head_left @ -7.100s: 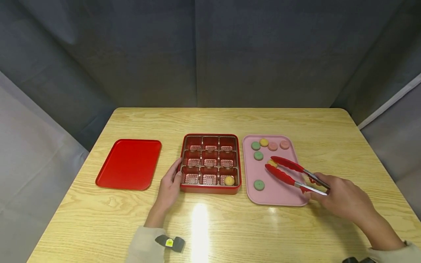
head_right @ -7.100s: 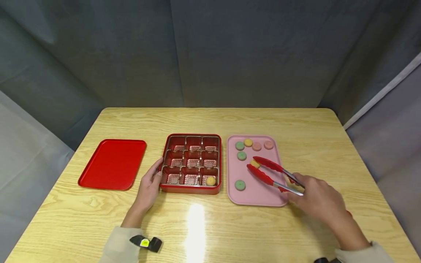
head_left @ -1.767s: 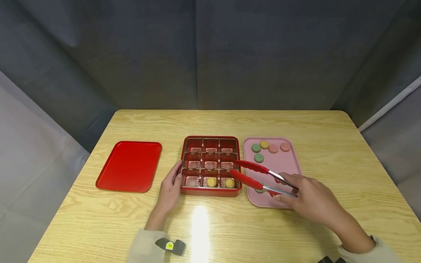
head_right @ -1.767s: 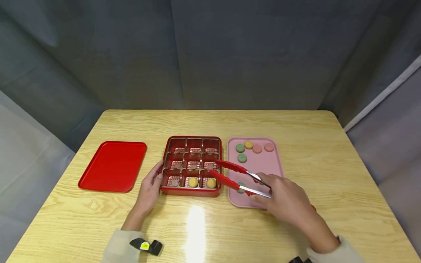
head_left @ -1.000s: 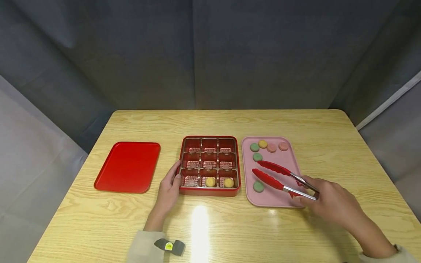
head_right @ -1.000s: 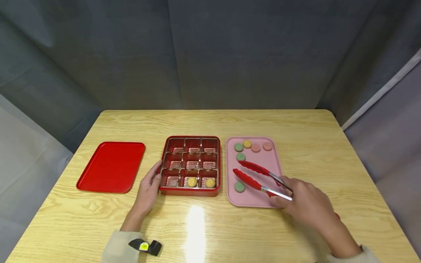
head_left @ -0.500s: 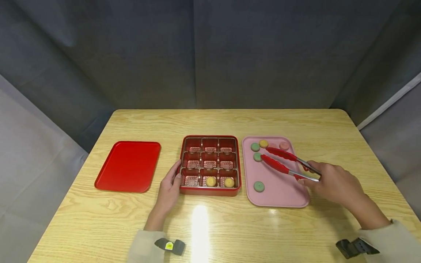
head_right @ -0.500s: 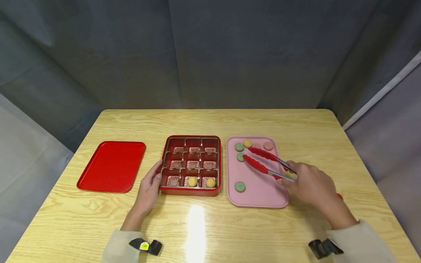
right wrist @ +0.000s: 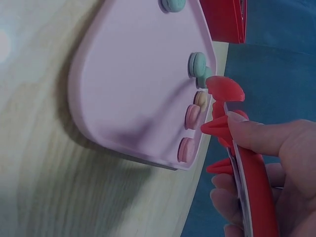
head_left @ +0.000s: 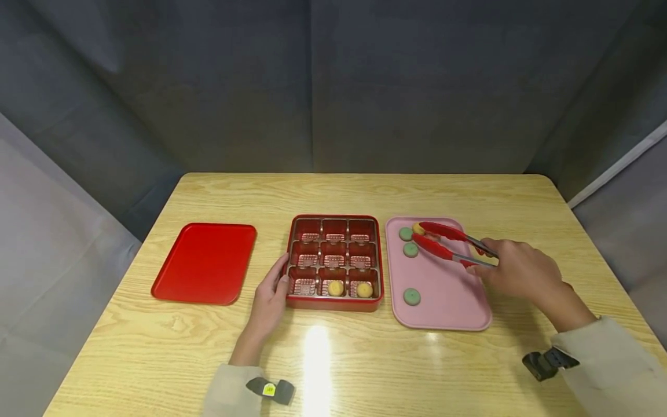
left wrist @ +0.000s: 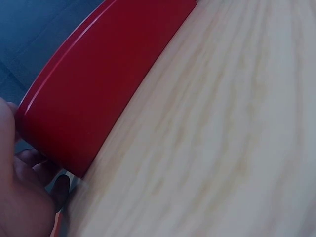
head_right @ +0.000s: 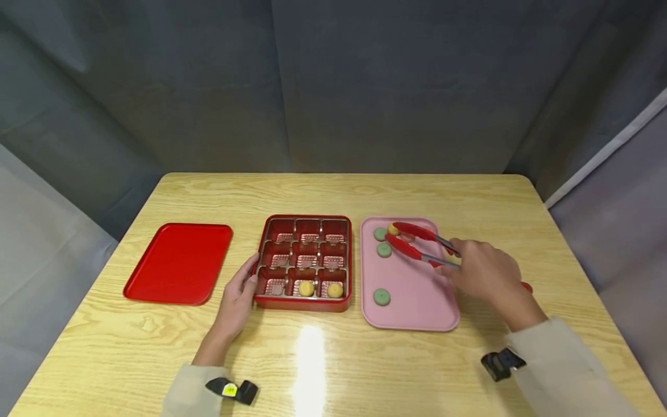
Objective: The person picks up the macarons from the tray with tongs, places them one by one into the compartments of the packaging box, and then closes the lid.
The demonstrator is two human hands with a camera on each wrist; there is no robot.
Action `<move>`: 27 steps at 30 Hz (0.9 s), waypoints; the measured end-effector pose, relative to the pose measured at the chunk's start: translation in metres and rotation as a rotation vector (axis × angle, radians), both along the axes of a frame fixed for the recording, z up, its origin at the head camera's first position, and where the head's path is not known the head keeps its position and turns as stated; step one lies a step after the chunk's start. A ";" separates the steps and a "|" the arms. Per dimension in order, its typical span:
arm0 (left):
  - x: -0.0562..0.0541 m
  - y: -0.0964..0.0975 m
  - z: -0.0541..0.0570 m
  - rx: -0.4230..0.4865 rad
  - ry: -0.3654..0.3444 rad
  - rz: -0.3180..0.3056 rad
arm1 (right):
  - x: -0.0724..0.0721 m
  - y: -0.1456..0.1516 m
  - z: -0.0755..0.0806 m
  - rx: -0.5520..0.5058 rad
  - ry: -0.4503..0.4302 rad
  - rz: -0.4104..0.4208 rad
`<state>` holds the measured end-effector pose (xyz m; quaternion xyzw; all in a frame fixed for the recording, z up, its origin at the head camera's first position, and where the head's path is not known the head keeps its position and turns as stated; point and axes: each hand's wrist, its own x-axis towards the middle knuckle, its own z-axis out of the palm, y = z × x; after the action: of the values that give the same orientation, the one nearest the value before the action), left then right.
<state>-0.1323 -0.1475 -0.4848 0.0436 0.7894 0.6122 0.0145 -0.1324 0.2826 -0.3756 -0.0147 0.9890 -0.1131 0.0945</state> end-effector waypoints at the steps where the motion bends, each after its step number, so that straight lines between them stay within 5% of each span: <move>1: 0.000 0.000 0.001 0.002 -0.008 -0.003 | -0.002 0.000 0.001 0.002 -0.006 -0.003; 11: 0.008 0.004 0.028 -0.011 -0.047 -0.024 | -0.019 0.000 0.004 0.014 -0.052 -0.003; 27: 0.008 0.004 0.028 0.004 -0.067 -0.025 | -0.032 0.000 0.006 0.026 -0.113 -0.002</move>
<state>-0.1245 -0.1436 -0.4571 0.0328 0.7868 0.6145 0.0486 -0.1642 0.2829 -0.3701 -0.0059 0.9835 -0.1008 0.1503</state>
